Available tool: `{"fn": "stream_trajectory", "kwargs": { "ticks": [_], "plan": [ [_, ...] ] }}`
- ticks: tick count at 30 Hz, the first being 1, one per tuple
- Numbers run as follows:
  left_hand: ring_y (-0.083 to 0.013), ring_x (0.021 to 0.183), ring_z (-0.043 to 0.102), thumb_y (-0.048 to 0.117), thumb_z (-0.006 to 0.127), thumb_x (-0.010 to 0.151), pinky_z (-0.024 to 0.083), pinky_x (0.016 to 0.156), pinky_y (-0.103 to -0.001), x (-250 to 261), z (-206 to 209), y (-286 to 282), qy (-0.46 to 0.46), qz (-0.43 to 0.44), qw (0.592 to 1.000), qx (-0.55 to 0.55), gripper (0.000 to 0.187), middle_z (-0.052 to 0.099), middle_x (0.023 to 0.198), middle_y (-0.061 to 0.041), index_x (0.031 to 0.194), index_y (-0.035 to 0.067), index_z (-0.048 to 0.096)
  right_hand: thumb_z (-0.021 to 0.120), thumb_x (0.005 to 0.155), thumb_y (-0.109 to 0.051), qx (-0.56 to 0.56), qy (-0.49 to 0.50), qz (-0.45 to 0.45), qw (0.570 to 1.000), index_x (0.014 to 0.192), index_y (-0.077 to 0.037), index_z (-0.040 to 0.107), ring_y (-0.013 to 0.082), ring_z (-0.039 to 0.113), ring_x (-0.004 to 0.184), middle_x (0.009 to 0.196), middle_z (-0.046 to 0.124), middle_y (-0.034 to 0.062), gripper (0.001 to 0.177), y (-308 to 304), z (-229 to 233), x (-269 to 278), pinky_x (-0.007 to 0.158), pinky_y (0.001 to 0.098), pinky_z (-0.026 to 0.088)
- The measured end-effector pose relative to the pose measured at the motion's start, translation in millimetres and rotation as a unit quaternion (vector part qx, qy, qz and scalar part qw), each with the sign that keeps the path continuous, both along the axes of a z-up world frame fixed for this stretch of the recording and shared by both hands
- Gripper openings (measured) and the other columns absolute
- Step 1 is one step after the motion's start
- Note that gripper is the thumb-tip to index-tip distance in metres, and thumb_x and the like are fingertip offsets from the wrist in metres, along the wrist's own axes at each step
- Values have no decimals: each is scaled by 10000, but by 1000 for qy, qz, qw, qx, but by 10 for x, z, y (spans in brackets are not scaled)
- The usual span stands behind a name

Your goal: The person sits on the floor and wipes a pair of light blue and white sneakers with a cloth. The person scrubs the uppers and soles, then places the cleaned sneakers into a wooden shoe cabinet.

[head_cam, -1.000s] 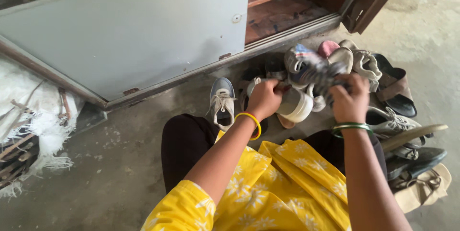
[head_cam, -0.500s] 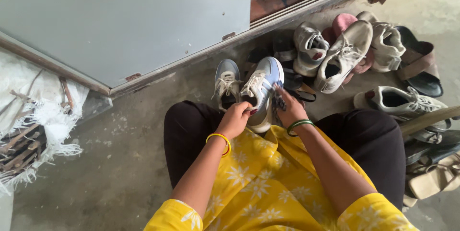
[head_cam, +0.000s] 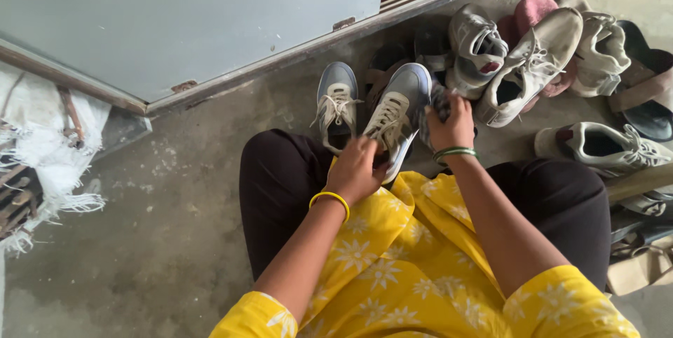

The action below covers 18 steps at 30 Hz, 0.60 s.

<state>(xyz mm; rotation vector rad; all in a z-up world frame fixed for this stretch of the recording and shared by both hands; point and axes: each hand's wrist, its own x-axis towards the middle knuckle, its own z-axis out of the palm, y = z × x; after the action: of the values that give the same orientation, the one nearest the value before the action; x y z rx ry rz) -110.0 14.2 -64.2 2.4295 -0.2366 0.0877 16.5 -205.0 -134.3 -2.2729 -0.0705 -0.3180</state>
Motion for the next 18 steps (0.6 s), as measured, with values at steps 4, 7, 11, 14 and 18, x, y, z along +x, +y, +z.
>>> {"fn": "stream_trajectory", "kwargs": {
  "ticks": [4, 7, 11, 14, 18],
  "plan": [
    [-399, 1269, 518, 20, 625, 747, 403, 1096, -460, 137, 5, 9, -94, 19, 993, 67, 581, 544, 1367, -220, 1319, 1, 524, 784, 679, -175, -50, -65, 145, 986, 1331, 82, 564, 479, 549, 1150, 1259, 556, 338, 734, 20, -143, -56, 970, 480, 474],
    [-397, 1391, 447, 39, 592, 763, 326, 1161, -467, 364, -211, -4, -108, -22, 986, 124, 722, 457, 1514, -236, 1467, -10, 438, 736, 755, -151, -170, 88, 182, 964, 1270, -52, 671, 427, 644, 1099, 1184, 673, 247, 528, -29, -156, -373, 958, 482, 522],
    [-353, 1488, 409, 41, 481, 963, 309, 1245, -421, 544, -545, -85, -88, -58, 988, 116, 584, 401, 1620, -218, 1543, 21, 418, 726, 769, -177, -209, 291, 197, 913, 1209, -174, 717, 392, 711, 1020, 1068, 736, 201, 440, -117, 41, -365, 909, 470, 570],
    [-351, 1497, 403, 77, 472, 965, 305, 1252, -417, 517, -654, -123, -88, -82, 980, 158, 564, 411, 1599, -213, 1522, 1, 430, 767, 765, -188, -194, 166, 109, 961, 1120, -180, 761, 394, 722, 1001, 1130, 736, 187, 355, -155, 220, 41, 891, 461, 582],
    [-379, 1464, 396, 139, 495, 953, 310, 1208, -447, 469, -585, -151, -117, -116, 968, 191, 562, 405, 1570, -253, 1483, -40, 435, 802, 805, -173, -125, -23, 15, 992, 1226, -93, 694, 418, 681, 1041, 1128, 709, 210, 442, -127, 323, 479, 910, 485, 548]
  ]
}}
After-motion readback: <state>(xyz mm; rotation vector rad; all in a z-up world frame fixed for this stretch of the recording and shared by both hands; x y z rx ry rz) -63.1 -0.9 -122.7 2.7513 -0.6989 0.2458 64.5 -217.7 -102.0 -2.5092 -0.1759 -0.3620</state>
